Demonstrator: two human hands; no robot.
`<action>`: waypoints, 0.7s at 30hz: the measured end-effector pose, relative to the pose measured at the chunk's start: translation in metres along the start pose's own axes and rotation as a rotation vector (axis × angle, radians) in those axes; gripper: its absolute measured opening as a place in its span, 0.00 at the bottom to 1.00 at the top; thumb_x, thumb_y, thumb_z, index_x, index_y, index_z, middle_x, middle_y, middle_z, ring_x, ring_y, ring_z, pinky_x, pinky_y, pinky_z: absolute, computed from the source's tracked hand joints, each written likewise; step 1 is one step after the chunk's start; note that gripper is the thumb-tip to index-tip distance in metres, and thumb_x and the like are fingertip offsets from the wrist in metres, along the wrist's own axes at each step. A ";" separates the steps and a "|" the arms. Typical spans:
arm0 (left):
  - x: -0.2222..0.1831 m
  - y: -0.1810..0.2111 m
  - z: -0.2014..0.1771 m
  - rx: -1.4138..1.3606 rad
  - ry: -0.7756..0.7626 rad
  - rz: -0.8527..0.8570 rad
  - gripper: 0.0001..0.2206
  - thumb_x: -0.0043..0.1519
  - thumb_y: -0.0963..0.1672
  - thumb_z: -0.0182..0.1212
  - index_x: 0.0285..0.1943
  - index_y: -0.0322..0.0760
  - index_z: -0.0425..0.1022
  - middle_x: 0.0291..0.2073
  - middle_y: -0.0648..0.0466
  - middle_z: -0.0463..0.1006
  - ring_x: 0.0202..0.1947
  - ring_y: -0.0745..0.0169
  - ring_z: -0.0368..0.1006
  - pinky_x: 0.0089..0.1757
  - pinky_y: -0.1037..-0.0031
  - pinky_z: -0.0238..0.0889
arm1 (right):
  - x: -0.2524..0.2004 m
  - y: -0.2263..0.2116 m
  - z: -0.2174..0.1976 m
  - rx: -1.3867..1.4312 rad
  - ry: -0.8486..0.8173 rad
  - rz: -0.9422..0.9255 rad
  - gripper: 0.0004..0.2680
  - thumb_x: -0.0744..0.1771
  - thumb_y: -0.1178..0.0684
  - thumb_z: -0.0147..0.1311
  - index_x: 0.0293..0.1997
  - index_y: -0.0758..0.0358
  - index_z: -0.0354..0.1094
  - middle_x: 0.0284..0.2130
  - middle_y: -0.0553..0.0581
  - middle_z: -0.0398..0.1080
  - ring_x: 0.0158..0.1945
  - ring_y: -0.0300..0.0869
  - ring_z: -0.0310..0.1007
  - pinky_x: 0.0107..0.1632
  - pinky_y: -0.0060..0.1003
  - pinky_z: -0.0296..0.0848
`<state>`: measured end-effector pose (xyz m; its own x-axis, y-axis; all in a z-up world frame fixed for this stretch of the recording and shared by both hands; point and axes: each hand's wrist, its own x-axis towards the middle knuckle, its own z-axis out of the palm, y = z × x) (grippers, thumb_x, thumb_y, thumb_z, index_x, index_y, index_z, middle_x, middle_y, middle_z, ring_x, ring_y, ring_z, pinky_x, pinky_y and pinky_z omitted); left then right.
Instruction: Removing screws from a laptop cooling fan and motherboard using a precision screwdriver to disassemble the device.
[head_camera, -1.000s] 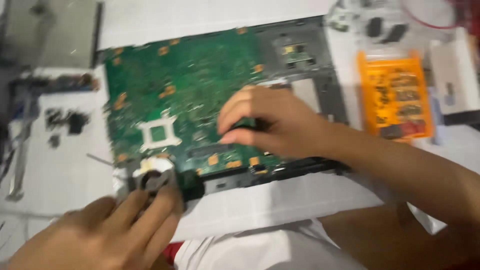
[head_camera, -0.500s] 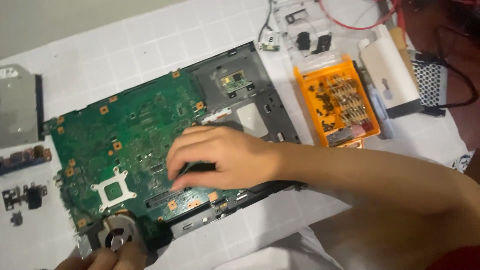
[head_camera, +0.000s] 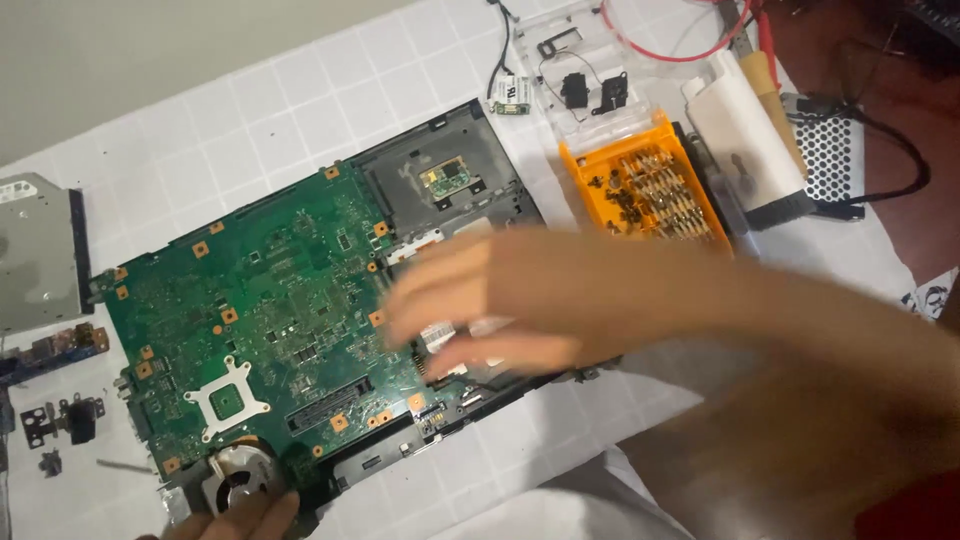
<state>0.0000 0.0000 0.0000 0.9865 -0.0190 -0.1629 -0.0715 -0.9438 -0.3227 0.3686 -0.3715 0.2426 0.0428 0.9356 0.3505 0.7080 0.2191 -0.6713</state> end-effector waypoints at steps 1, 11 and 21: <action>0.008 -0.003 -0.009 -0.144 -0.013 0.022 0.25 0.46 0.64 0.60 0.55 0.80 0.76 0.47 0.76 0.79 0.43 0.49 0.75 0.51 0.55 0.66 | -0.011 -0.009 -0.021 -0.121 -0.072 0.338 0.10 0.70 0.48 0.49 0.55 0.55 0.69 0.52 0.53 0.75 0.56 0.47 0.74 0.59 0.44 0.71; 0.080 0.018 -0.176 0.134 0.046 -0.132 0.30 0.41 0.70 0.54 0.48 0.70 0.76 0.38 0.74 0.81 0.47 0.77 0.78 0.60 0.66 0.71 | -0.164 -0.026 -0.080 -0.592 0.348 0.770 0.09 0.72 0.68 0.56 0.59 0.79 0.71 0.51 0.71 0.73 0.52 0.53 0.75 0.54 0.41 0.71; 0.144 0.066 -0.302 0.118 0.090 0.114 0.39 0.49 0.77 0.48 0.45 0.55 0.76 0.27 0.48 0.83 0.32 0.47 0.82 0.43 0.60 0.78 | -0.180 -0.021 -0.052 -0.816 0.360 0.824 0.07 0.70 0.59 0.65 0.53 0.64 0.78 0.52 0.55 0.79 0.59 0.49 0.76 0.62 0.43 0.70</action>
<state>0.1822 -0.1647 0.2367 0.9799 -0.1578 -0.1223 -0.1949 -0.8889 -0.4146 0.3828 -0.5589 0.2271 0.7913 0.5531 0.2607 0.6061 -0.7656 -0.2154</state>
